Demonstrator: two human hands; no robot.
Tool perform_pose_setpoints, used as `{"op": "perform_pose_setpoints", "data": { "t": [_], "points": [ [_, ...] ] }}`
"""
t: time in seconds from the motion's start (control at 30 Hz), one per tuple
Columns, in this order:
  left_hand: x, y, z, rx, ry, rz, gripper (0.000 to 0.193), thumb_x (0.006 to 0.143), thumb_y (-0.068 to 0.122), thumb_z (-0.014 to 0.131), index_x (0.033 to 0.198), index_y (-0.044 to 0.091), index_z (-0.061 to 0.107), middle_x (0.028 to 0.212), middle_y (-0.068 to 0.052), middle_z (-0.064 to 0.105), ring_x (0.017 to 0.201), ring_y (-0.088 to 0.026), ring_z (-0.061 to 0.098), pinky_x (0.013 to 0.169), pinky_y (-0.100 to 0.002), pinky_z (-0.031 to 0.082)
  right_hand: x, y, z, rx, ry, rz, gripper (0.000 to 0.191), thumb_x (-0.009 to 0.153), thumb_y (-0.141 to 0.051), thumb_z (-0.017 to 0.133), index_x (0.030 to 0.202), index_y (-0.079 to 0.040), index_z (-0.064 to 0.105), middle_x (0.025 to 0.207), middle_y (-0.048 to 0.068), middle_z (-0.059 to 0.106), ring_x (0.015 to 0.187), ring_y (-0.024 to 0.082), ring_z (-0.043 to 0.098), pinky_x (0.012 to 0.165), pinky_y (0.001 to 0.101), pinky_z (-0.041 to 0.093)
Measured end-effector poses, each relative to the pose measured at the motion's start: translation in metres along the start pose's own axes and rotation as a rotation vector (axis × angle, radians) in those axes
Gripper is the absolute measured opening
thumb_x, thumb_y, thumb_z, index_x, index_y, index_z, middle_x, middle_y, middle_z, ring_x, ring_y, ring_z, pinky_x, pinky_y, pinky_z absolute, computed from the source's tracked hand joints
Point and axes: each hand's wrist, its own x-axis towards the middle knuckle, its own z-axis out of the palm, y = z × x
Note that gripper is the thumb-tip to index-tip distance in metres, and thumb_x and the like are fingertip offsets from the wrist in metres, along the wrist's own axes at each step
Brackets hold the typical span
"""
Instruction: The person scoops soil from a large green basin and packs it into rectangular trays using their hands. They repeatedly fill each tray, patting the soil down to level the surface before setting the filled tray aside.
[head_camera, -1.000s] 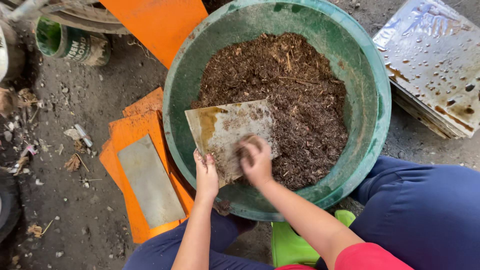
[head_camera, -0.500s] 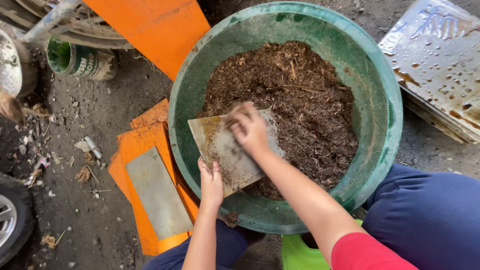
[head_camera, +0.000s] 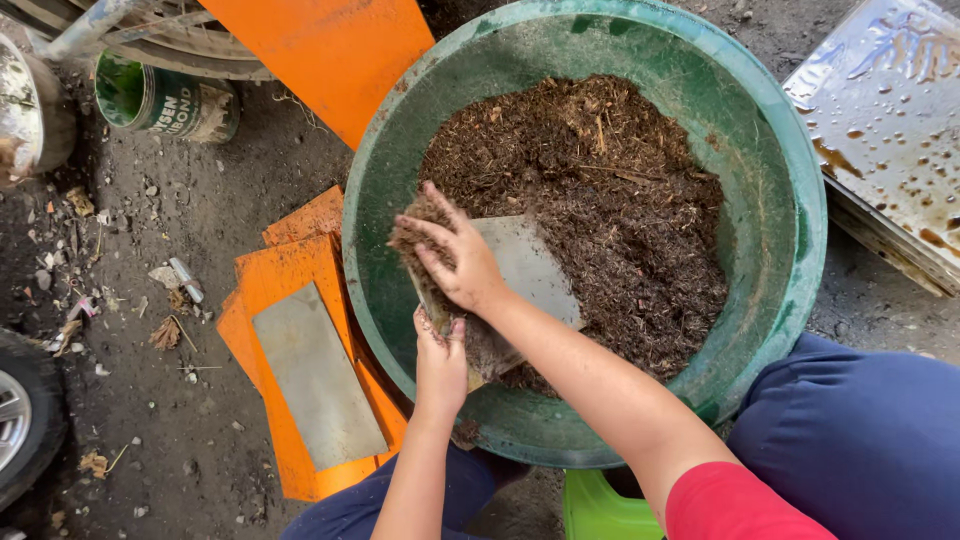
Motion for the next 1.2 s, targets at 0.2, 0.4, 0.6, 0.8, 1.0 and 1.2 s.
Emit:
{"op": "perform_pose_setpoints", "data": {
  "t": [0.2, 0.4, 0.6, 0.8, 1.0, 1.2],
  "points": [
    [-0.002, 0.01, -0.005, 0.095, 0.041, 0.044, 0.07, 0.098, 0.013, 0.068, 0.15, -0.005, 0.024, 0.142, -0.025, 0.052, 0.129, -0.032, 0.054, 0.104, -0.04, 0.042, 0.0, 0.065, -0.053, -0.307, 0.121, 0.479, 0.038, 0.104, -0.043, 0.054, 0.132, -0.022, 0.07, 0.169, 0.008, 0.03, 0.148, 0.041, 0.038, 0.121, 0.0568, 0.036],
    [0.002, 0.006, -0.006, -0.159, -0.02, -0.002, 0.077, 0.086, 0.006, 0.075, 0.148, -0.001, 0.03, 0.13, -0.018, 0.066, 0.112, -0.026, 0.065, 0.098, -0.036, 0.053, -0.018, 0.031, -0.015, -0.243, 0.075, 0.393, 0.043, 0.107, -0.046, 0.049, 0.134, -0.017, 0.066, 0.173, 0.012, 0.026, 0.157, 0.041, 0.025, 0.128, 0.0564, 0.02],
    [-0.002, -0.005, -0.003, -0.186, -0.04, 0.03, 0.085, 0.081, 0.002, 0.079, 0.148, -0.001, 0.026, 0.131, -0.017, 0.061, 0.115, -0.024, 0.064, 0.097, -0.036, 0.054, 0.0, 0.006, -0.017, -0.18, -0.02, 0.089, 0.046, 0.103, -0.046, 0.048, 0.135, -0.021, 0.07, 0.169, 0.009, 0.034, 0.153, 0.035, 0.034, 0.129, 0.0598, 0.013],
    [-0.007, -0.014, 0.0, -0.141, 0.021, 0.184, 0.096, 0.08, -0.006, 0.083, 0.151, -0.006, 0.019, 0.147, -0.021, 0.044, 0.133, -0.027, 0.046, 0.106, -0.038, 0.043, -0.014, 0.09, -0.107, -0.469, -0.181, 0.754, 0.044, 0.106, -0.042, 0.043, 0.147, -0.029, 0.051, 0.166, 0.009, 0.022, 0.145, 0.046, 0.024, 0.118, 0.0518, 0.023],
    [-0.021, -0.007, 0.002, -0.317, -0.057, 0.041, 0.083, 0.082, 0.0, 0.078, 0.149, -0.003, 0.029, 0.14, -0.016, 0.054, 0.121, -0.025, 0.058, 0.096, -0.037, 0.055, -0.07, 0.116, -0.115, -0.631, -0.114, 0.507, 0.052, 0.098, -0.034, 0.052, 0.146, -0.015, 0.053, 0.152, 0.023, 0.046, 0.134, 0.043, 0.048, 0.111, 0.0447, 0.042],
    [-0.018, -0.021, -0.001, -0.078, 0.0, 0.119, 0.081, 0.091, -0.003, 0.075, 0.152, -0.002, 0.022, 0.142, -0.019, 0.051, 0.123, -0.027, 0.054, 0.103, -0.036, 0.046, -0.112, 0.098, -0.122, -0.762, -0.25, 0.518, 0.056, 0.098, -0.037, 0.053, 0.147, -0.011, 0.051, 0.143, 0.027, 0.052, 0.127, 0.042, 0.052, 0.108, 0.046, 0.043]
  ]
}}
